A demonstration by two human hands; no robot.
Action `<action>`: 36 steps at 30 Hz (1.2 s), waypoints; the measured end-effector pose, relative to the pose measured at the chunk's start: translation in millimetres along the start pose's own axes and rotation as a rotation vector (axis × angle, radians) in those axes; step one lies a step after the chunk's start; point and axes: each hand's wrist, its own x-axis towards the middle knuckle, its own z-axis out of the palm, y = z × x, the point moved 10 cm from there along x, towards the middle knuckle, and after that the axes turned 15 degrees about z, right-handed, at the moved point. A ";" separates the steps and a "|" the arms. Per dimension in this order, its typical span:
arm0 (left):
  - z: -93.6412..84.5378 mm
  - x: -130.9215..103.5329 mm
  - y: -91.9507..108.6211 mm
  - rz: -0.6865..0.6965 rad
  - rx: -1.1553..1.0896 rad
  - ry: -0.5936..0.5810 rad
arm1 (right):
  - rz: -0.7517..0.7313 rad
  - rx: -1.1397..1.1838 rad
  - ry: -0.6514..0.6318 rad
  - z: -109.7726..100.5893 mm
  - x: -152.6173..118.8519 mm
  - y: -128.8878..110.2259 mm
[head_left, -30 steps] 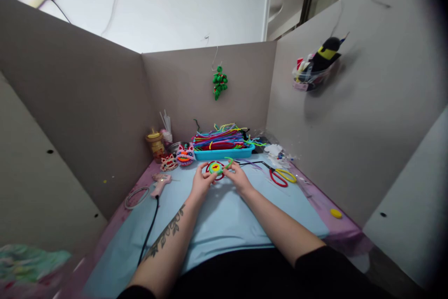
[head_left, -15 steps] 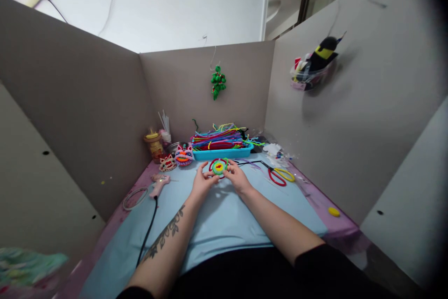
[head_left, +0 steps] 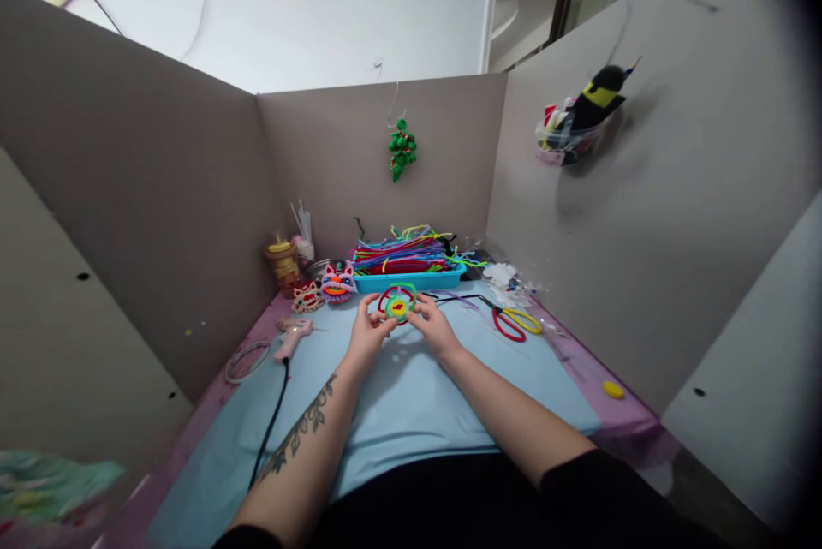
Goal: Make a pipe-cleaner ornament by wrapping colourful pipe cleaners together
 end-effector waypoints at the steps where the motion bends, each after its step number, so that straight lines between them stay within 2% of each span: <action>1: 1.5 -0.4 0.3 -0.008 0.002 -0.012 | -0.002 0.001 0.000 -0.3 -0.3 -0.6; 5: 3.2 -1.9 -0.5 -0.043 0.020 -0.014 | -0.011 -0.015 0.010 -0.2 -3.1 -5.7; 10: -2.5 -1.1 -2.0 -0.025 0.021 0.031 | -0.011 -0.028 -0.037 7.0 -4.9 -8.1; 16: -5.3 1.4 -10.1 -0.009 0.027 0.016 | -0.053 -0.048 -0.047 8.0 -5.8 -11.5; 19: -5.3 2.4 -6.0 0.048 0.123 -0.007 | -0.042 -0.073 0.030 0.0 -7.0 -12.6; 23: -2.4 1.0 10.9 0.202 0.379 -0.061 | -0.036 -0.116 0.117 -9.3 -6.1 -10.7; 25: 1.0 -0.9 13.3 0.232 0.439 -0.093 | -0.016 -0.117 0.109 -9.3 -3.0 -5.1; 28: 4.1 -2.8 9.4 0.220 0.432 -0.121 | 0.011 -0.107 0.026 -0.9 1.1 3.9; 32: -2.5 -1.2 4.8 0.194 0.412 -0.061 | 0.098 0.011 -0.045 5.8 2.0 14.8; 36: -16.2 1.4 -0.1 0.128 0.435 0.049 | 0.175 0.158 0.010 -3.4 3.7 20.9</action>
